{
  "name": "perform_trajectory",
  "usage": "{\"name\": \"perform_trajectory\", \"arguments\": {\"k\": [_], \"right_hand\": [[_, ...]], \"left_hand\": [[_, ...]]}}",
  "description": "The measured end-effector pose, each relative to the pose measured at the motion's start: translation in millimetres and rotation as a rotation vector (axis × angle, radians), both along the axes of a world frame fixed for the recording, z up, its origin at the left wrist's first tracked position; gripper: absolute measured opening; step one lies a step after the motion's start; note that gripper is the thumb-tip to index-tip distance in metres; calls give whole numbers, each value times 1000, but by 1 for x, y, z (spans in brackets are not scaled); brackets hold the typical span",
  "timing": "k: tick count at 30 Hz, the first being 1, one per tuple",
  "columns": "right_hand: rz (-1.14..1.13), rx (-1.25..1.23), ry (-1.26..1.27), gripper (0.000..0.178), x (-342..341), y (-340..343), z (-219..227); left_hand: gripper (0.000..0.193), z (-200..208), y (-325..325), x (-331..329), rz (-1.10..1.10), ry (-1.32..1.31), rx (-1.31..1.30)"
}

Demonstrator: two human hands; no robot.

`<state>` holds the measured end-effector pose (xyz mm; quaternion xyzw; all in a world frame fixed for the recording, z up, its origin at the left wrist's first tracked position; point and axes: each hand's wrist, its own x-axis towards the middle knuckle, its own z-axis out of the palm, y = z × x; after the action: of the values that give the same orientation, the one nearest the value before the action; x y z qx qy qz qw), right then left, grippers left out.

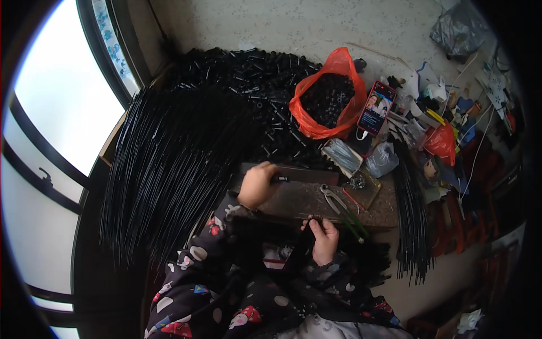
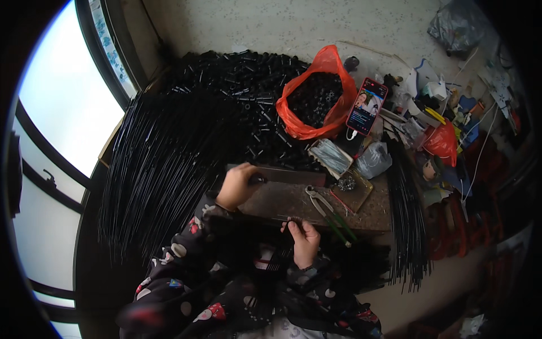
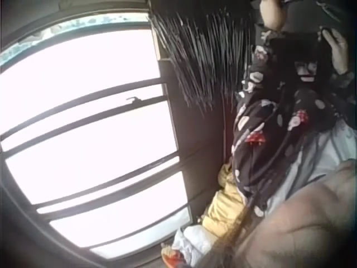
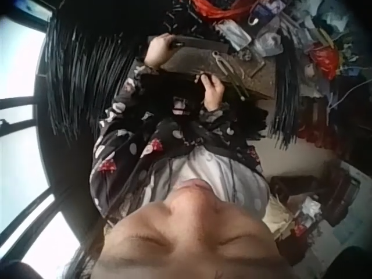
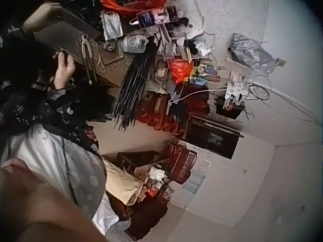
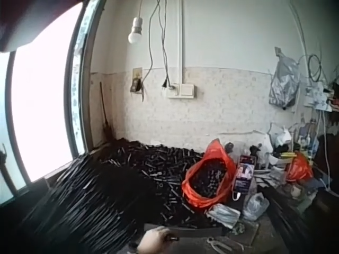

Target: Assembling bundles of thin black rods into a mechanical housing using a jig.

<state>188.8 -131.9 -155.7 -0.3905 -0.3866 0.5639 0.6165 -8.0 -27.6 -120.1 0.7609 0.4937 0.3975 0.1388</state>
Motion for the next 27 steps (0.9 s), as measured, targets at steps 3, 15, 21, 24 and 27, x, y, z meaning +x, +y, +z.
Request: {"name": "perform_trajectory", "arguments": {"k": [3, 15, 21, 24, 27], "right_hand": [[75, 4, -10, 12, -8, -5, 3], [111, 24, 104, 12, -25, -18, 8], [38, 24, 137, 14, -34, -24, 15], [50, 19, 103, 14, -38, -26, 14], [101, 23, 115, 14, -38, -25, 11]], "left_hand": [[20, -62, -33, -10, -47, 104, -66], [28, -40, -102, 8, -492, -1542, -1108], [24, -23, -99, 15, -567, -1590, -1069], [23, -20, -99, 13, -510, -1556, -1027], [21, -19, -100, 11, -648, -1534, -1003]]}}
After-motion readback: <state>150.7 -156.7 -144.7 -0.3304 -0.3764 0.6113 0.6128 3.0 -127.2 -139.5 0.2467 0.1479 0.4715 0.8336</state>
